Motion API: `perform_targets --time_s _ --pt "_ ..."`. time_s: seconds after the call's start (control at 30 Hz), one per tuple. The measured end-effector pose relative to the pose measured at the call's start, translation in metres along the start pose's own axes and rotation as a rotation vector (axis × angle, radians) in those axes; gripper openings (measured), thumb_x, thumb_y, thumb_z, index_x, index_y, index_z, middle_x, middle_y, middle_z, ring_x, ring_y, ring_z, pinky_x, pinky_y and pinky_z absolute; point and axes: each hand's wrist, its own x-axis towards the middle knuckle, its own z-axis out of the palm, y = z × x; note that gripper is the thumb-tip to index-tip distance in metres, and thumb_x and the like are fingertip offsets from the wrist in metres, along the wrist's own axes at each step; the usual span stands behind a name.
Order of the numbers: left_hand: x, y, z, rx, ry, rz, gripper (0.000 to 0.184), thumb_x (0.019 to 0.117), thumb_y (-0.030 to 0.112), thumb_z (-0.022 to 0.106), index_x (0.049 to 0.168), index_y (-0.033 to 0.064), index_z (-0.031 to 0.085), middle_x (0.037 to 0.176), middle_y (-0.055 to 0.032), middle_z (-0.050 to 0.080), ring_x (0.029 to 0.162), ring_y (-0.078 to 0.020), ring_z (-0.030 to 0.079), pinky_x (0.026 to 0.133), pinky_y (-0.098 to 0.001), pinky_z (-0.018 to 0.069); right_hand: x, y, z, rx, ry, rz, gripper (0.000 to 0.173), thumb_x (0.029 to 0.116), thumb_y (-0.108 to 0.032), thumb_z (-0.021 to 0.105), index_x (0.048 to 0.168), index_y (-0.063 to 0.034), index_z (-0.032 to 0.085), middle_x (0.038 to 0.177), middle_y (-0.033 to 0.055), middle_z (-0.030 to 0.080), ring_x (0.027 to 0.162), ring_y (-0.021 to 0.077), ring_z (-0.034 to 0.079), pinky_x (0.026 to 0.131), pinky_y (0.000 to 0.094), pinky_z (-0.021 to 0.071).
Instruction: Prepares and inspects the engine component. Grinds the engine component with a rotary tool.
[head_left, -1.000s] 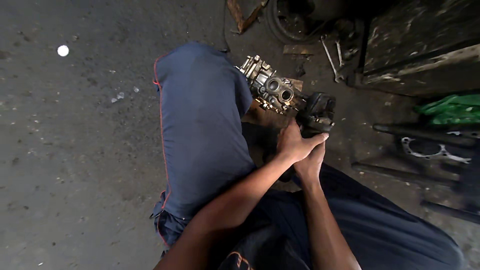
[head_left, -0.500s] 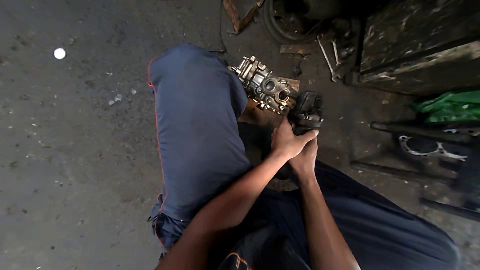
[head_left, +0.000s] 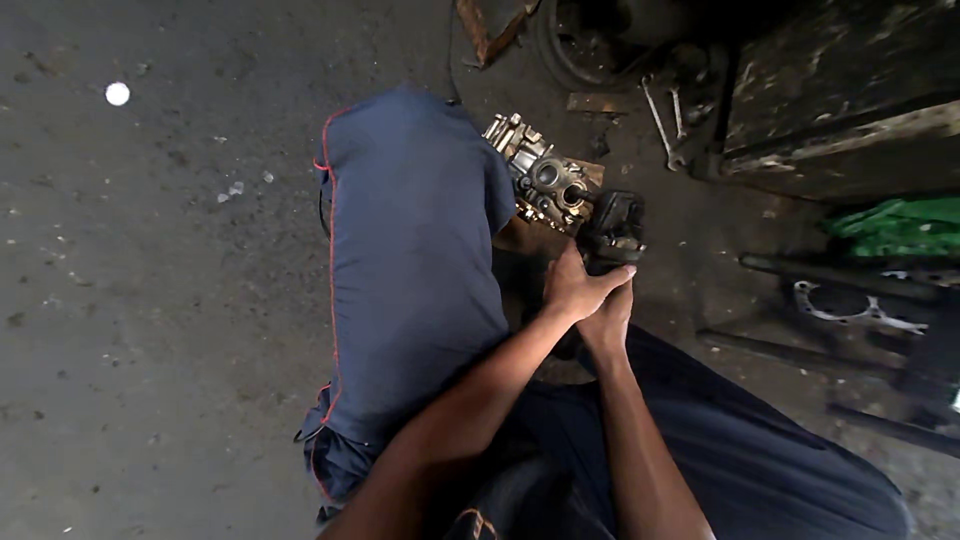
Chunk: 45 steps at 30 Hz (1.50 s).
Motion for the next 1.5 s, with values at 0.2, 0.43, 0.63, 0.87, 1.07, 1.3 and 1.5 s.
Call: perform_targets --time_s 0.2,0.43,0.63,0.87,1.07,1.3,1.5 --pt "0.007 -0.007 -0.002 -0.041 0.021 0.004 0.078 0.0823 0.041 0.086 0.144 0.0077 0.051 0.120 -0.0150 0.071 0.114 -0.0256 0.068 0.099 -0.0506 0.0557 0.005 0.006 0.008 0.015 -0.007 0.005 0.055 0.0949 -0.022 0.069 0.138 0.0050 0.048 0.120 0.0133 0.067 0.111 0.0107 0.066 0.099 0.0304 0.0549" --pt "-0.001 0.002 -0.001 0.016 -0.002 0.020 0.075 0.0833 0.043 0.084 0.141 0.0059 0.054 0.119 -0.0156 0.071 0.115 -0.0263 0.067 0.102 -0.0505 0.0539 -0.001 -0.001 -0.001 0.003 0.010 -0.025 0.058 0.0946 -0.019 0.068 0.138 0.0118 0.045 0.122 0.0166 0.065 0.113 0.0085 0.064 0.101 0.0250 0.0521" --pt "0.003 -0.003 0.002 0.044 0.007 -0.010 0.082 0.0827 0.048 0.083 0.147 0.0084 0.049 0.125 -0.0154 0.069 0.119 -0.0283 0.066 0.102 -0.0544 0.0539 0.001 0.003 0.001 0.005 0.017 0.005 0.058 0.0939 -0.023 0.069 0.140 0.0047 0.047 0.123 0.0147 0.066 0.113 0.0128 0.066 0.101 0.0334 0.0540" --pt "0.002 -0.001 0.001 0.038 0.009 -0.026 0.078 0.0831 0.047 0.083 0.143 0.0075 0.052 0.120 -0.0158 0.070 0.115 -0.0289 0.067 0.098 -0.0548 0.0550 0.000 -0.001 0.002 0.012 0.008 0.053 0.052 0.0961 -0.022 0.067 0.138 0.0019 0.049 0.121 0.0129 0.066 0.112 0.0123 0.066 0.100 0.0331 0.0546" --pt "-0.001 0.006 0.001 0.049 -0.003 -0.019 0.080 0.0836 0.047 0.084 0.144 0.0051 0.051 0.119 -0.0180 0.070 0.114 -0.0296 0.068 0.099 -0.0534 0.0548 0.002 -0.004 -0.003 0.015 0.009 0.010 0.055 0.0939 -0.020 0.068 0.137 0.0079 0.047 0.121 0.0145 0.066 0.112 0.0104 0.065 0.100 0.0287 0.0534" --pt "-0.001 0.004 -0.001 0.007 -0.004 0.003 0.078 0.0840 0.042 0.085 0.145 0.0078 0.050 0.120 -0.0162 0.070 0.115 -0.0279 0.068 0.100 -0.0525 0.0547 0.002 -0.001 -0.002 -0.033 0.010 0.013 0.055 0.0941 -0.022 0.068 0.137 0.0076 0.048 0.119 0.0151 0.067 0.111 0.0114 0.066 0.099 0.0303 0.0537" --pt "-0.002 0.001 0.001 -0.037 0.012 -0.001 0.078 0.0827 0.041 0.085 0.144 0.0078 0.051 0.121 -0.0152 0.071 0.115 -0.0256 0.068 0.100 -0.0508 0.0552 -0.001 -0.003 -0.003 -0.051 0.002 0.025 0.062 0.0920 -0.024 0.070 0.140 0.0066 0.047 0.121 0.0152 0.067 0.111 0.0125 0.067 0.099 0.0327 0.0545"
